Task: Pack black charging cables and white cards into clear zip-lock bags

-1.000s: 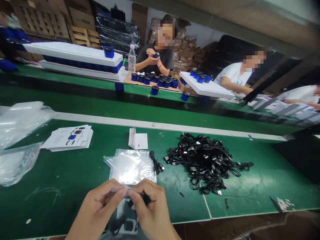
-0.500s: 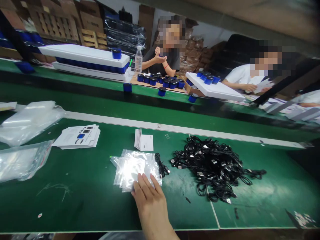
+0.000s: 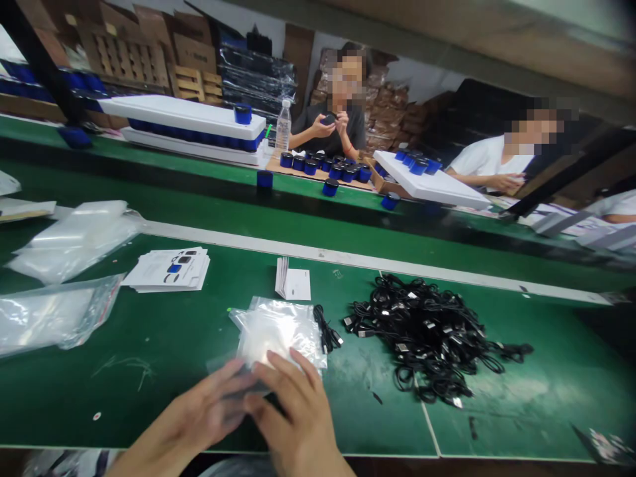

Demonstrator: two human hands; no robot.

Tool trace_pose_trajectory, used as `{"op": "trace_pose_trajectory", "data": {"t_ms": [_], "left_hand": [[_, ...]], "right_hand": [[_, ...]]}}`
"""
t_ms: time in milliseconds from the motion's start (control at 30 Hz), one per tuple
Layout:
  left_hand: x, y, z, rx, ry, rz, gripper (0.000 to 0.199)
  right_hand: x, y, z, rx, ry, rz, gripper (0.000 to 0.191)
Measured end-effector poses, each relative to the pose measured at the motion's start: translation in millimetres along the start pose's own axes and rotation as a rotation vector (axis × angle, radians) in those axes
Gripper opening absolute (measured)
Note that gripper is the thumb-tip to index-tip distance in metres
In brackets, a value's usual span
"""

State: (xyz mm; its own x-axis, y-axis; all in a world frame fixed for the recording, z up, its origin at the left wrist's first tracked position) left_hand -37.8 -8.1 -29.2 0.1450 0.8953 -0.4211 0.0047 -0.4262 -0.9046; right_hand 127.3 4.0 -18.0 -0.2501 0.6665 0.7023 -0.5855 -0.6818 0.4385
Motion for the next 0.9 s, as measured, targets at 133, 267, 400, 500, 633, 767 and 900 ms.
{"op": "trace_pose_trajectory", "data": {"t_ms": [133,267,400,500,633,767,900], "left_hand": [[27,-18,-17.3,-0.077,0.061,0.098,0.043],[30,-23,-13.8,-0.089,0.037,0.114,0.039],[29,-16,-4.9,-0.070,0.088,0.092,0.034],[30,-10,4.0,0.045,0.092,0.088,0.038],[26,-16,15.8,0.459,-0.308,-0.173,0.043],[18,-21,-0.8,0.636,-0.356,-0.269,0.036],[16,-20,-25.0,0.437,-0.187,-0.174,0.030]], "right_hand": [[-11,-9,11,0.152,-0.045,-0.321,0.019],[-18,-36,26,0.601,0.052,-0.906,0.046],[-7,-40,24,0.998,0.170,-1.136,0.056],[1,-36,19,1.035,0.222,-1.109,0.035],[6,-36,19,0.758,0.192,-1.023,0.025],[5,-33,11,0.604,0.176,-1.018,0.017],[2,-27,-4,0.794,0.229,-1.084,0.026]]}}
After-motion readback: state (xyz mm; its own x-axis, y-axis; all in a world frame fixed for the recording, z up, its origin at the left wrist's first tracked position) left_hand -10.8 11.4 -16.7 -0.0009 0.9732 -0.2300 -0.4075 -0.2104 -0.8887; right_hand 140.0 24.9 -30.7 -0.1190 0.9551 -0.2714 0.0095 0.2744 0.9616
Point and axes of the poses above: each hand's wrist, its own x-axis towards the middle knuckle, its own z-axis out of the back of the hand, y = z × x, the point moved 2 cm from there along x, towards the middle knuckle, and after that the axes turned 1 degree about -y, right-handed, at the moved point
